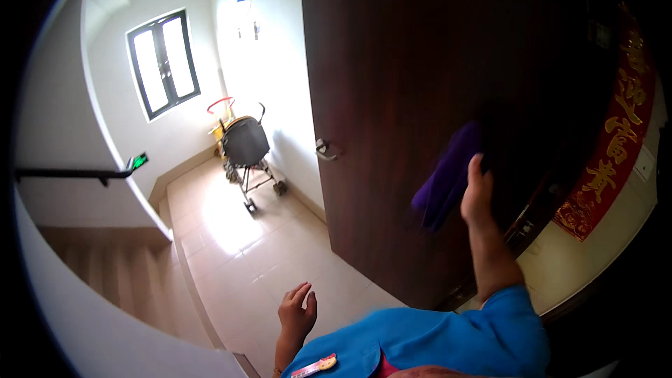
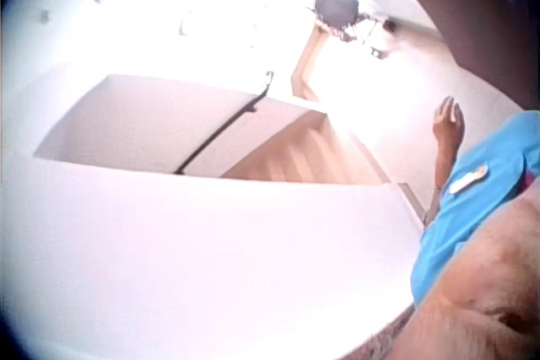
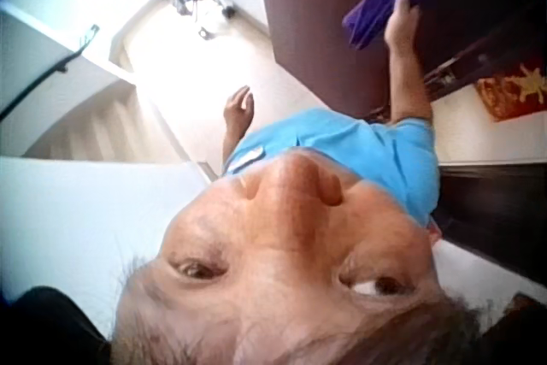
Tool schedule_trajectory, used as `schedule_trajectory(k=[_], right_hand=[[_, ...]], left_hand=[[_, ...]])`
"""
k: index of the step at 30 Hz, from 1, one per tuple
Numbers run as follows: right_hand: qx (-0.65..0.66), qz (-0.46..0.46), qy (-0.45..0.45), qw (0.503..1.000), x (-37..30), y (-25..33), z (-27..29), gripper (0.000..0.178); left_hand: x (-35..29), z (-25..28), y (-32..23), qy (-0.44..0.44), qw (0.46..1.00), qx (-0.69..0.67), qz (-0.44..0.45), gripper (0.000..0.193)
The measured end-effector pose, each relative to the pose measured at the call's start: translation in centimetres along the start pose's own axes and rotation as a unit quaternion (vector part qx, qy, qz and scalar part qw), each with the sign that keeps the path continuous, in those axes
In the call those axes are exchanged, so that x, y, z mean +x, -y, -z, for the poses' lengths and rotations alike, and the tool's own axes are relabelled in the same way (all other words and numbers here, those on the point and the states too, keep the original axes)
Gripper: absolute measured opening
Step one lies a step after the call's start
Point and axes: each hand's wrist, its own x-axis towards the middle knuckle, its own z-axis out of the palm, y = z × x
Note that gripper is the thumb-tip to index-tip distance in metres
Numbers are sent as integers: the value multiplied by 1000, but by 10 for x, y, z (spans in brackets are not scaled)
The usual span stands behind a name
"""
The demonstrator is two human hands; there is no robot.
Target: The person wipes various surfaces in a building hallway and staircase, including a vent, a fire alarm box, a door, an exit sign, a window frame, and a handrail, by hand using a purple cloth.
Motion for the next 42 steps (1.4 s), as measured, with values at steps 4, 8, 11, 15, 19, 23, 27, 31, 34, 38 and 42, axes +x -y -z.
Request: schedule_trajectory(k=[4, 8, 11, 15, 19, 23, 27, 31, 34, 38, 42], right_hand=[[-165, 188, -12, 968, 121, 52, -65, 43], [-307, 415, -54, 855, 279, 70, -134, 50], [-371, 456, -17, 809, 429, 64, -149, 57], [-500, 492, -160, 695, 575, 86, -179, 37], [-577, 490, -238, 608, 594, 48, -243, 30], [-583, 584, -348, 444, 733, 40, -223, 34], [-634, 518, -244, 520, 694, -7, -269, 35], [-657, 531, -173, 506, 704, -71, -330, 39], [-553, 561, -137, 601, 764, -108, -378, 41], [-503, 626, -43, 595, 824, -171, -406, 53], [-594, 592, -6, 544, 767, -200, -412, 52]], left_hand=[[111, -10, 16, 40, 996, -19, -78, 27], [240, -34, 15, 70, 982, -10, -178, 41], [342, -79, 1, 66, 963, 0, -261, 48], [455, -134, -32, 81, 944, 14, -320, 50], [549, -170, -34, 44, 941, 56, -330, 52], [633, -249, -53, 20, 920, 11, -391, 57], [719, -309, -62, -9, 910, 22, -414, 64], [792, -346, -69, -33, 907, 30, -418, 70], [831, -355, -82, -67, 899, 46, -431, 73], [860, -365, -93, -75, 881, -6, -467, 74], [883, -356, -70, -83, 865, -43, -492, 70]])
